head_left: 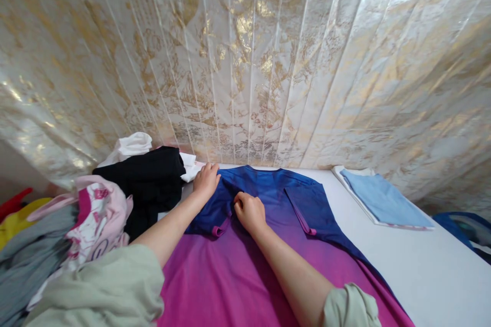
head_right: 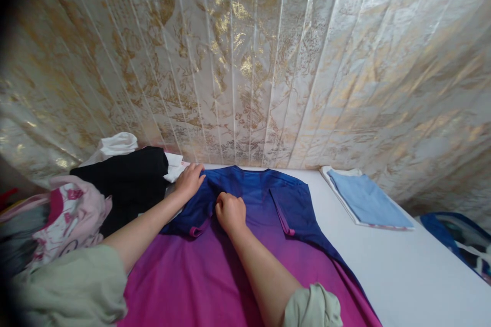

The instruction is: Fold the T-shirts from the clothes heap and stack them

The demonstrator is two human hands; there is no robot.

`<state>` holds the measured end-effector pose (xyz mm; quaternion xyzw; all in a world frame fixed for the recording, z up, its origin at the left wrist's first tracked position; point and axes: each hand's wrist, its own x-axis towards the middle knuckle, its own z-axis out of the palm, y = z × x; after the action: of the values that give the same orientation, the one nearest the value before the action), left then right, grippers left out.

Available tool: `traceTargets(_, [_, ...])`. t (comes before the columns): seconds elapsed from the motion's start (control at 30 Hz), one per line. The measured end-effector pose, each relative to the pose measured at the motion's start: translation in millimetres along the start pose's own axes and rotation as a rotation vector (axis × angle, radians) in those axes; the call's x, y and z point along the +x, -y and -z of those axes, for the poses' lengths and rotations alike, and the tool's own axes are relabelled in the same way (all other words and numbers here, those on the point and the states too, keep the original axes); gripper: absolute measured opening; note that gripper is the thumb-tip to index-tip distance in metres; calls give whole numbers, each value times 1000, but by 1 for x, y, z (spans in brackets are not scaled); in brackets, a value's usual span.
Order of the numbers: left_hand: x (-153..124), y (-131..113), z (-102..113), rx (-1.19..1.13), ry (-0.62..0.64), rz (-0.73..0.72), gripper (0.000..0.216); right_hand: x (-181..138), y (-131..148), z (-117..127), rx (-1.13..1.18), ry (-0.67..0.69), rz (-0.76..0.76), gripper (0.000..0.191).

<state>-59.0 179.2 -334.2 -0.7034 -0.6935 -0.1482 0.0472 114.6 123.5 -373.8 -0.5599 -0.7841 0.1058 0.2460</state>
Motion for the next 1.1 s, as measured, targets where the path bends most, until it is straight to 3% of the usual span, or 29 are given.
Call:
traceTargets(0.2, [-72, 3, -17, -148, 106, -344, 39, -3, 5, 2, -125, 17, -81, 21])
traceTargets(0.33, [-99, 10, -34, -40, 135, -342, 56, 2, 10, 15, -120, 98, -114, 24])
traceTargets(0.5, [-100, 6, -29, 26, 193, -315, 60, -8, -9, 87, -101, 230, -41, 28])
traceTargets(0.63, [-98, 6, -27, 34, 196, -314, 59, -59, -55, 134, -338, 253, -23, 37])
traceTargets(0.73, [-98, 6, -28, 44, 208, -311, 60, -98, -89, 133, -493, 203, -128, 32])
traceTargets(0.83, [-99, 5, -26, 66, 220, -304, 60, -117, -111, 122, -522, 88, -174, 21])
traceTargets(0.97, [-98, 3, -23, 89, 233, -304, 60, -121, -121, 127, -496, 9, -146, 24])
traceTargets(1.1, [-98, 4, -26, 74, 213, -308, 60, -131, -125, 141, -457, 72, -96, 23])
